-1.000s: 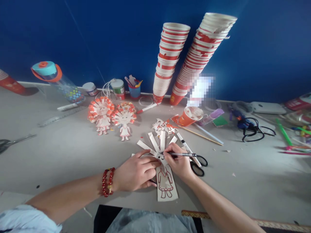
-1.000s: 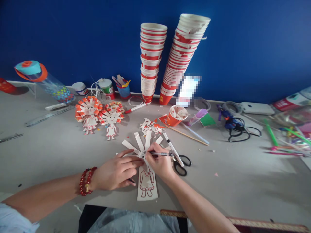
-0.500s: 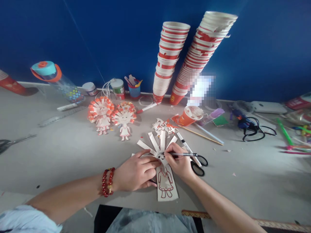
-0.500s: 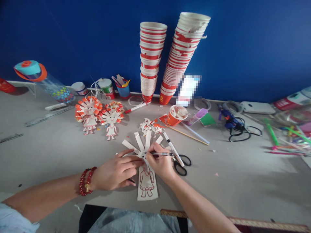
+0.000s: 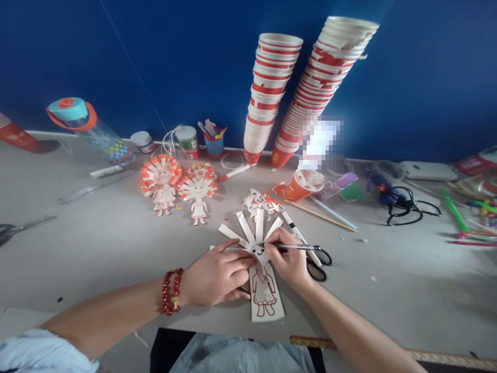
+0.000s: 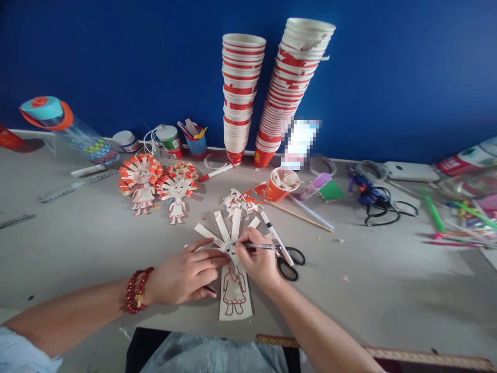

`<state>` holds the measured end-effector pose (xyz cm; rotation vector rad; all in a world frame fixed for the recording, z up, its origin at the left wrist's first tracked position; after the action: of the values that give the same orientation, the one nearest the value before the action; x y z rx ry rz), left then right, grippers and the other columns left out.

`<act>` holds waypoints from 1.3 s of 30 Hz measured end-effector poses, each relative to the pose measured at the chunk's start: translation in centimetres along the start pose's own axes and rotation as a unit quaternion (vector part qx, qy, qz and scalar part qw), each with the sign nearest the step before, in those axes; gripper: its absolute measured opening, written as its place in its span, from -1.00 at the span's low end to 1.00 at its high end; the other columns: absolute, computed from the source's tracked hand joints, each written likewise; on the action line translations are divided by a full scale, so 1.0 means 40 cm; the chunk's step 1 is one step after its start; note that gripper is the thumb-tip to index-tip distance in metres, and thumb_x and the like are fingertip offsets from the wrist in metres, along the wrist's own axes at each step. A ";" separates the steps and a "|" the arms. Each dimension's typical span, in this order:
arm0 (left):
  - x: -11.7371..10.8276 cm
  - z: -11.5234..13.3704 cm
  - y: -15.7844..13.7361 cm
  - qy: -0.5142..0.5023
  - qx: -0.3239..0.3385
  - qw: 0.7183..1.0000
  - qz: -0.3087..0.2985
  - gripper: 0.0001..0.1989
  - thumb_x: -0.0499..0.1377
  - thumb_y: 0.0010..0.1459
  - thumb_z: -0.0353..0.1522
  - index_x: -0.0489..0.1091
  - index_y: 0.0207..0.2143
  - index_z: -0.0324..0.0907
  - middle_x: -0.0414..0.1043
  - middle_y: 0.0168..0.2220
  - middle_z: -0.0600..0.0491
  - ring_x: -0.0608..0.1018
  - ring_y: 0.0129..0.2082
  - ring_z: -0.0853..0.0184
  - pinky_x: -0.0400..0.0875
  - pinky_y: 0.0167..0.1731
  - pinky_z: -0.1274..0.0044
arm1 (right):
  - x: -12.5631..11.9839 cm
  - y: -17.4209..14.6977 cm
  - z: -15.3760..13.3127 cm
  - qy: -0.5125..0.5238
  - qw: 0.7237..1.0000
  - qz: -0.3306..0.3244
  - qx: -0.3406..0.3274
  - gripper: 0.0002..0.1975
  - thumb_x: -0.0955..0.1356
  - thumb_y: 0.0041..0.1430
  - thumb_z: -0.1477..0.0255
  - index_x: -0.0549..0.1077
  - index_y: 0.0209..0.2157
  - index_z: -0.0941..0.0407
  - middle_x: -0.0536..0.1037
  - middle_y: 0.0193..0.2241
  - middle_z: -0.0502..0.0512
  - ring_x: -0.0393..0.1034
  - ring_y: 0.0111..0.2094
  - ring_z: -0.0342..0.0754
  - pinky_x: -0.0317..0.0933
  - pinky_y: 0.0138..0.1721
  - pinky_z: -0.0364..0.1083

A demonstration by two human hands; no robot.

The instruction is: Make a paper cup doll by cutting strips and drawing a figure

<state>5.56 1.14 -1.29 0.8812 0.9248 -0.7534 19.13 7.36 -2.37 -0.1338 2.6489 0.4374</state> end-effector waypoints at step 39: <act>0.003 -0.001 -0.003 -0.005 -0.003 1.000 0.003 -0.66 0.02 0.35 -0.11 0.37 -0.27 -0.18 0.45 0.08 -0.05 0.40 0.14 0.23 -0.02 0.32 0.23 | 0.008 0.002 0.005 -0.009 1.000 -0.016 0.014 -0.86 0.27 0.02 0.54 0.26 -0.55 0.08 0.25 -0.68 -0.13 0.09 -0.65 -0.20 0.02 -0.62 -0.21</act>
<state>5.48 1.10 -1.47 0.8746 0.9141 -0.7486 18.92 7.49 -2.65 -0.1615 2.6296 0.3881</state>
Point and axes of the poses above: each hand's wrist, its own y-axis towards the middle knuckle, its own x-axis out of the palm, z = x × y, the point moved 8 cm from there along y, towards the middle knuckle
